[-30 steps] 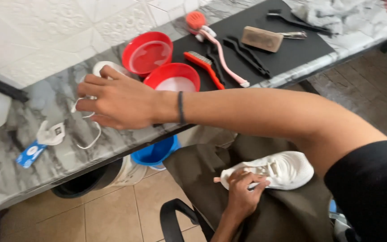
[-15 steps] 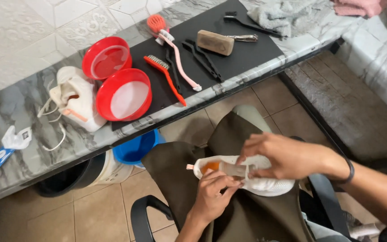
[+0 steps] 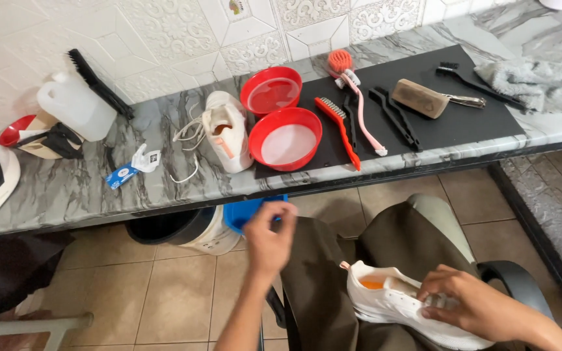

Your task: The person cleans a pair of white sneakers by removing the laces and then using their hands to thread the laces back through the eyelets.

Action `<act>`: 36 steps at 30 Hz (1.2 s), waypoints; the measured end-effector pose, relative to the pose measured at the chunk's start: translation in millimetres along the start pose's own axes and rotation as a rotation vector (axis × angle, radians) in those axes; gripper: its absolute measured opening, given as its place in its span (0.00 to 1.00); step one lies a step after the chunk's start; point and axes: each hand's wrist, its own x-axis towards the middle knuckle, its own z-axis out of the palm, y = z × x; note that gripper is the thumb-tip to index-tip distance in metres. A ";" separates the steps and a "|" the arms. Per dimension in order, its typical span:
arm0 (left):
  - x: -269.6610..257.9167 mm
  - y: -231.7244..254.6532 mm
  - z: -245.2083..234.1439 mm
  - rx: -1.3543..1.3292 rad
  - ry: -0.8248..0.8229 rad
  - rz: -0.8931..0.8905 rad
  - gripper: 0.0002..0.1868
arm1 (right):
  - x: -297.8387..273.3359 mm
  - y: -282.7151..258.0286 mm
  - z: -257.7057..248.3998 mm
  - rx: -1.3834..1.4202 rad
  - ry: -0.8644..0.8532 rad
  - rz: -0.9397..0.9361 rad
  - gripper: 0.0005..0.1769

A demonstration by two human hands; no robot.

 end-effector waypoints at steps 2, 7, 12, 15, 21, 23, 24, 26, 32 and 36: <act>34.0 -30.6 -46.3 0.122 0.247 0.109 0.04 | 2.0 0.4 2.4 0.013 0.015 -0.004 0.13; 96.4 -120.8 -129.4 0.856 0.205 -0.402 0.26 | 7.8 -1.6 10.0 -0.005 0.046 0.013 0.10; 110.5 -143.8 -130.5 0.803 0.092 -0.519 0.16 | 10.1 -5.9 10.2 -0.043 0.026 0.078 0.10; 114.4 -143.4 -126.6 0.801 0.113 -0.473 0.07 | 9.1 -4.2 10.2 -0.023 0.037 0.090 0.10; 90.5 -85.9 -121.9 0.530 0.251 -0.334 0.06 | 6.1 8.7 12.4 -0.011 0.100 0.031 0.11; 77.4 -53.7 -120.4 0.425 0.254 -0.305 0.08 | 4.1 6.3 10.9 0.016 0.110 0.016 0.10; 70.3 -39.8 -119.1 0.359 0.277 -0.224 0.08 | 1.7 0.3 6.8 0.031 0.102 0.038 0.10; 61.7 -26.0 -117.7 0.293 0.301 -0.146 0.07 | -1.7 -4.8 3.4 0.045 0.091 0.060 0.10; 84.9 -98.4 -132.6 0.844 0.427 -0.042 0.06 | -8.7 -3.2 3.0 0.017 0.155 0.009 0.11; 106.6 -141.9 -130.4 0.849 0.136 -0.276 0.05 | -6.3 2.4 5.1 0.018 0.140 0.107 0.10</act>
